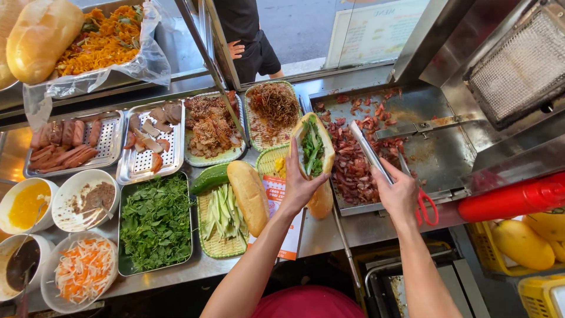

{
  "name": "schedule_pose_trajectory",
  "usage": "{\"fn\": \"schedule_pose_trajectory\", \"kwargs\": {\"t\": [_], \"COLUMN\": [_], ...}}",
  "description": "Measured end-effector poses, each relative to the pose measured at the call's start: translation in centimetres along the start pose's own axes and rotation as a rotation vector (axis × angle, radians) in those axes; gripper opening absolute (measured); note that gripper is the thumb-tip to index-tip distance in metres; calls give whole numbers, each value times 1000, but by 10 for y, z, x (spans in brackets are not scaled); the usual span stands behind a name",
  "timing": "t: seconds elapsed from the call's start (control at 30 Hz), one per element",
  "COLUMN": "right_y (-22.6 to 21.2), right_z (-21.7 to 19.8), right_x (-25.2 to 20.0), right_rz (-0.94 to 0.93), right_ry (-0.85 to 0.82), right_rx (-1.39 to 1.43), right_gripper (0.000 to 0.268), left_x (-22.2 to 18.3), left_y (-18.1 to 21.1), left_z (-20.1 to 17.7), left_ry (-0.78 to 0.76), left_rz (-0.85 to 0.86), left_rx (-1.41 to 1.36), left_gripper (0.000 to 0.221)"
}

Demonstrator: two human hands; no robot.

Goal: Making a Banh Mi sandwich by cutting the bread, spreading pate, adding sauces, vegetables, and meat.

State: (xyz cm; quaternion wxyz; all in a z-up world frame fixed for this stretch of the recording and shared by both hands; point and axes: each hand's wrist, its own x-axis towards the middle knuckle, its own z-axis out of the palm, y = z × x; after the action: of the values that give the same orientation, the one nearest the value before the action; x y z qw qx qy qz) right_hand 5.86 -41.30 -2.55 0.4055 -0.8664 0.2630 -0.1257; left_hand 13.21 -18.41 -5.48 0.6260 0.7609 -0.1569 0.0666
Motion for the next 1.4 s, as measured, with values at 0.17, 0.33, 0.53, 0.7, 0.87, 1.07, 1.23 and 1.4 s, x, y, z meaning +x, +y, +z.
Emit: {"fn": "schedule_pose_trajectory", "kwargs": {"t": [0.17,0.33,0.53,0.7,0.87,1.07,1.23,1.4], "right_y": [-68,-68,-80,-116,-91,-100,-91,-102], "right_z": [-23,5,-10,-41,-49,-43,-35,-40], "right_x": [-57,-76,-96,-112,-118,-125,-116,-83], "right_rz": [-8,-284,-248,19,-120,-50,-341,-225], "right_ry": [-28,74,31,-122,-92,-139,-24,-8], "right_rx": [131,-73,-145,-435,18,-170,-151,-69], "right_gripper": [48,47,47,45,46,47,42,43], "left_x": [-5,-15,-12,-7,-10,-20,-30,-30], "left_y": [10,31,29,24,33,30,46,33], "left_z": [5,5,-12,-16,-25,-26,-33,-42], "left_ry": [-15,10,40,52,85,65,39,61], "left_rz": [-50,-10,22,-9,14,4,15,-31], "left_rx": [-6,-2,13,-6,26,24,9,12], "left_gripper": [133,134,134,134,136,136,133,133]}}
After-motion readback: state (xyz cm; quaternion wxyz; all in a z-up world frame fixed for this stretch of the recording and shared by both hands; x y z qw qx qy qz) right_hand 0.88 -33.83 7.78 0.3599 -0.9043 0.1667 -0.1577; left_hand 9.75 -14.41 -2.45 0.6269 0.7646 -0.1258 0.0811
